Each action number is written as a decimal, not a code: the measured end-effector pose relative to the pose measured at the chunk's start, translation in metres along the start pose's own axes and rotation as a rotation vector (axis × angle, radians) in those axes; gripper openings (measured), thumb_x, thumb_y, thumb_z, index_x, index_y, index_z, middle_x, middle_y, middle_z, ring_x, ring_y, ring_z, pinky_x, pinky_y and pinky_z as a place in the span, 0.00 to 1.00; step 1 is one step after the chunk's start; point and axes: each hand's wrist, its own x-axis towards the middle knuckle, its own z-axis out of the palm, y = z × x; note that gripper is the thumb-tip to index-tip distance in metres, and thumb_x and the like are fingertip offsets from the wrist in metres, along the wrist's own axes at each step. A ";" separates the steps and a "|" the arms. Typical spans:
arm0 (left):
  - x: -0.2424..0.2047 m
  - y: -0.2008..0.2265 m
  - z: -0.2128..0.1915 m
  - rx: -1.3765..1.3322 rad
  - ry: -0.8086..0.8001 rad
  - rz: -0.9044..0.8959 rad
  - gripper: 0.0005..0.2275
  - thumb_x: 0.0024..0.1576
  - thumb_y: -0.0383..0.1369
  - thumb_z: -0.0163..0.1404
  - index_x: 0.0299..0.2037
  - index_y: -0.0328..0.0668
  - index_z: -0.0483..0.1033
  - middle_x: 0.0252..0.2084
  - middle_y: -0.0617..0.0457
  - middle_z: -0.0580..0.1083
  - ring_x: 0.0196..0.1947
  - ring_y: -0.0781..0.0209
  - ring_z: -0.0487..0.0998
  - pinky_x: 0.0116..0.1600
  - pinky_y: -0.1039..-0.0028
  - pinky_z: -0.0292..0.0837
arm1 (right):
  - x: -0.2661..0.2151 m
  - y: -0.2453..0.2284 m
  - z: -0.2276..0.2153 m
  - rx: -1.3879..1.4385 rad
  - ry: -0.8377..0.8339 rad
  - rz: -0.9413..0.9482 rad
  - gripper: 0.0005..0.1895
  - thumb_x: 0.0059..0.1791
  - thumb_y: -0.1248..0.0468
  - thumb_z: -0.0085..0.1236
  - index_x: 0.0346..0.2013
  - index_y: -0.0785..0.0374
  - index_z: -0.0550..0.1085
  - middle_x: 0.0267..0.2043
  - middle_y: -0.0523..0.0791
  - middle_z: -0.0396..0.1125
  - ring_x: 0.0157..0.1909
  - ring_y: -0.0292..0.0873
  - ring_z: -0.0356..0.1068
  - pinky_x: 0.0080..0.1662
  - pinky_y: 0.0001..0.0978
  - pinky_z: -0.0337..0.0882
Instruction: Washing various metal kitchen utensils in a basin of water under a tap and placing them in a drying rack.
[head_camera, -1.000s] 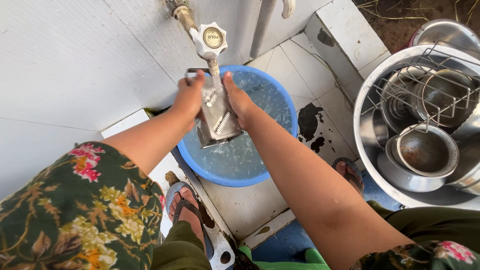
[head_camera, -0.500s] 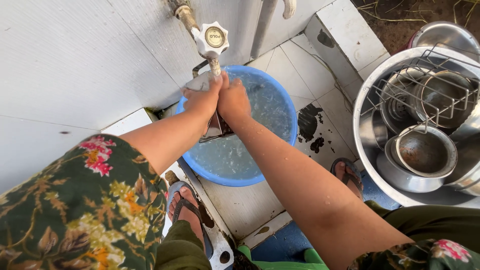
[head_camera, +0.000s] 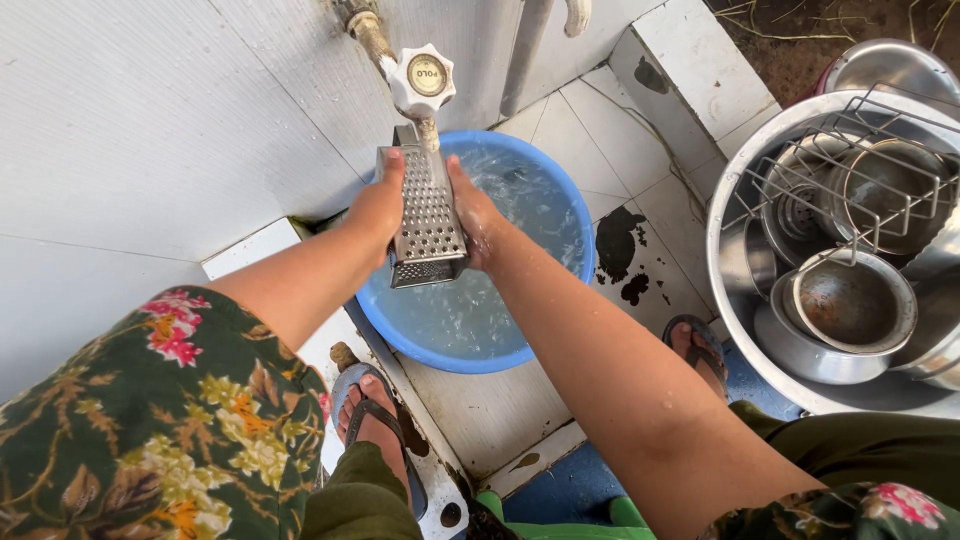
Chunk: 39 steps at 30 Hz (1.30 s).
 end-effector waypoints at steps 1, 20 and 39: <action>-0.004 0.007 0.002 0.172 0.071 -0.065 0.38 0.58 0.64 0.36 0.64 0.37 0.69 0.63 0.42 0.73 0.62 0.49 0.72 0.61 0.59 0.63 | 0.003 0.004 -0.004 -0.004 -0.009 -0.027 0.35 0.55 0.36 0.39 0.54 0.65 0.70 0.43 0.52 0.74 0.40 0.49 0.75 0.46 0.48 0.76; -0.018 0.023 0.017 0.611 0.162 0.125 0.56 0.50 0.53 0.63 0.75 0.40 0.29 0.70 0.29 0.53 0.64 0.40 0.69 0.61 0.60 0.74 | 0.012 0.002 -0.016 -1.066 0.710 -0.543 0.28 0.57 0.43 0.42 0.48 0.66 0.71 0.47 0.57 0.72 0.53 0.63 0.69 0.55 0.54 0.68; -0.009 0.034 0.023 0.505 0.239 0.713 0.13 0.62 0.27 0.46 0.54 0.32 0.75 0.51 0.41 0.77 0.49 0.51 0.79 0.51 0.59 0.75 | -0.011 0.008 0.003 -1.186 0.407 -0.592 0.46 0.34 0.54 0.77 0.57 0.65 0.61 0.53 0.54 0.67 0.55 0.53 0.69 0.53 0.44 0.71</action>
